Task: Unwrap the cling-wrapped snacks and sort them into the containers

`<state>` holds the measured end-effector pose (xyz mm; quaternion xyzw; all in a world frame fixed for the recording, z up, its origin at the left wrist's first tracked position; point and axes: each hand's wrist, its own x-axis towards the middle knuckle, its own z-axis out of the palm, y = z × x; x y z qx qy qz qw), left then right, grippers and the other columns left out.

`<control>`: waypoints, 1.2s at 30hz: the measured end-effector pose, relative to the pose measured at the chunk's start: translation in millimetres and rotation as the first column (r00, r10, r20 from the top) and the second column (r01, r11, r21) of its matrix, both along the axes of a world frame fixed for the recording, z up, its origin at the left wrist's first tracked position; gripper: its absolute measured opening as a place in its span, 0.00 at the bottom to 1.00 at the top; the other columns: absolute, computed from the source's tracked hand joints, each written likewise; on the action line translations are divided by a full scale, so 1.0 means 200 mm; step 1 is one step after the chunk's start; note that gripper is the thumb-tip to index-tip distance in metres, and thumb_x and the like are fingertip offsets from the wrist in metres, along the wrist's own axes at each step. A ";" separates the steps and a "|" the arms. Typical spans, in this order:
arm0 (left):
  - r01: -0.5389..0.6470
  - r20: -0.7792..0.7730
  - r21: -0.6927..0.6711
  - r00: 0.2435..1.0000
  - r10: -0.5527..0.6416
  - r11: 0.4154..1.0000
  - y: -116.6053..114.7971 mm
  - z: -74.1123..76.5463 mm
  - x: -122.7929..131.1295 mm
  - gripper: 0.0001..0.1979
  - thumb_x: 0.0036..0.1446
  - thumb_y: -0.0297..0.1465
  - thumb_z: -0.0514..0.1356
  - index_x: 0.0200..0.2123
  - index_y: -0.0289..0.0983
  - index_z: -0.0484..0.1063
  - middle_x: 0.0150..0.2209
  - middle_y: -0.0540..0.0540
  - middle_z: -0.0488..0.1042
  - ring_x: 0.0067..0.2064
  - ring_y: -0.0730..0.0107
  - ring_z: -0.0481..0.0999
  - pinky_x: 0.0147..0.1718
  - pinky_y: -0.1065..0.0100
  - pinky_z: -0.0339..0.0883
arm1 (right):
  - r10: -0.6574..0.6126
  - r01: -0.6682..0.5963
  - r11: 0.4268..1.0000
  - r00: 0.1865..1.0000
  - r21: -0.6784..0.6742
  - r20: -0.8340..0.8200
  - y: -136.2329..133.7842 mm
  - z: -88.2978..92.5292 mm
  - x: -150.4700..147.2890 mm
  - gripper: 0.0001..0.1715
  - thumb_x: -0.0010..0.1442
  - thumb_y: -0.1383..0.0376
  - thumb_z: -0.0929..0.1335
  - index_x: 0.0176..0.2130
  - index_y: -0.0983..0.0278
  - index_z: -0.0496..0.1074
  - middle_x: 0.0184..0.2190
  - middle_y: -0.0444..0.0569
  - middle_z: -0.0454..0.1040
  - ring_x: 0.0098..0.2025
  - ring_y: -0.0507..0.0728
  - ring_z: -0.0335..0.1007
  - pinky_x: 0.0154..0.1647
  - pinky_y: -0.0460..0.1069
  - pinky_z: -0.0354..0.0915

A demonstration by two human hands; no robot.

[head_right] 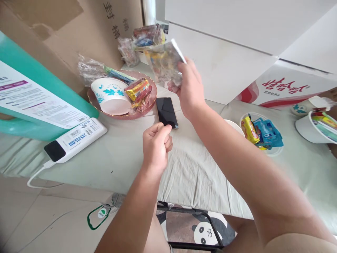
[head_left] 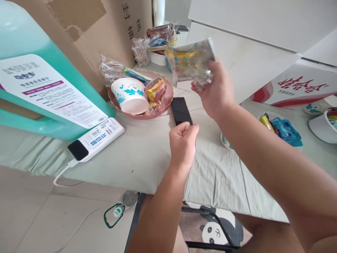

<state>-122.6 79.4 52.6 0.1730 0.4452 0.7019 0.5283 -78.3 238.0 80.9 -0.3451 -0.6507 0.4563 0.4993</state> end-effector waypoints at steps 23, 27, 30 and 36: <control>0.444 -0.431 0.001 0.809 -0.400 0.896 -0.04 -0.25 0.34 0.34 0.52 0.46 0.71 0.58 0.48 0.61 0.55 0.43 0.77 0.55 0.57 0.80 0.51 0.59 0.77 | -0.526 0.608 0.746 0.291 0.270 0.799 -1.07 -0.45 1.57 0.25 0.57 0.53 0.70 0.50 0.61 0.75 0.47 0.59 0.77 0.48 0.68 0.75 0.51 0.64 0.71; 0.517 -0.613 0.063 0.695 -0.376 0.854 -0.03 -0.31 0.35 0.46 0.53 0.57 0.67 0.68 0.52 0.51 0.64 0.39 0.70 0.63 0.51 0.75 0.55 0.54 0.75 | -0.378 0.537 0.828 0.321 0.162 0.868 -1.04 -0.52 1.62 0.18 0.60 0.53 0.67 0.43 0.60 0.77 0.41 0.57 0.76 0.46 0.68 0.73 0.50 0.63 0.69; 0.596 -0.701 0.089 0.607 -0.374 0.798 -0.05 -0.32 0.36 0.62 0.46 0.62 0.69 0.74 0.57 0.34 0.70 0.37 0.63 0.68 0.47 0.70 0.57 0.48 0.74 | -0.408 0.567 0.817 0.436 0.107 0.802 -1.05 -0.48 1.57 0.12 0.62 0.57 0.66 0.40 0.60 0.74 0.39 0.55 0.78 0.39 0.62 0.74 0.43 0.58 0.69; 0.696 -0.714 0.046 0.525 -0.464 0.716 -0.10 -0.29 0.44 0.73 0.48 0.57 0.72 0.73 0.56 0.14 0.75 0.34 0.54 0.69 0.46 0.69 0.57 0.47 0.75 | -0.170 0.189 0.889 0.982 -0.418 0.083 -1.18 -0.39 1.37 0.19 0.70 0.46 0.63 0.43 0.58 0.59 0.29 0.44 0.78 0.25 0.53 0.73 0.29 0.49 0.68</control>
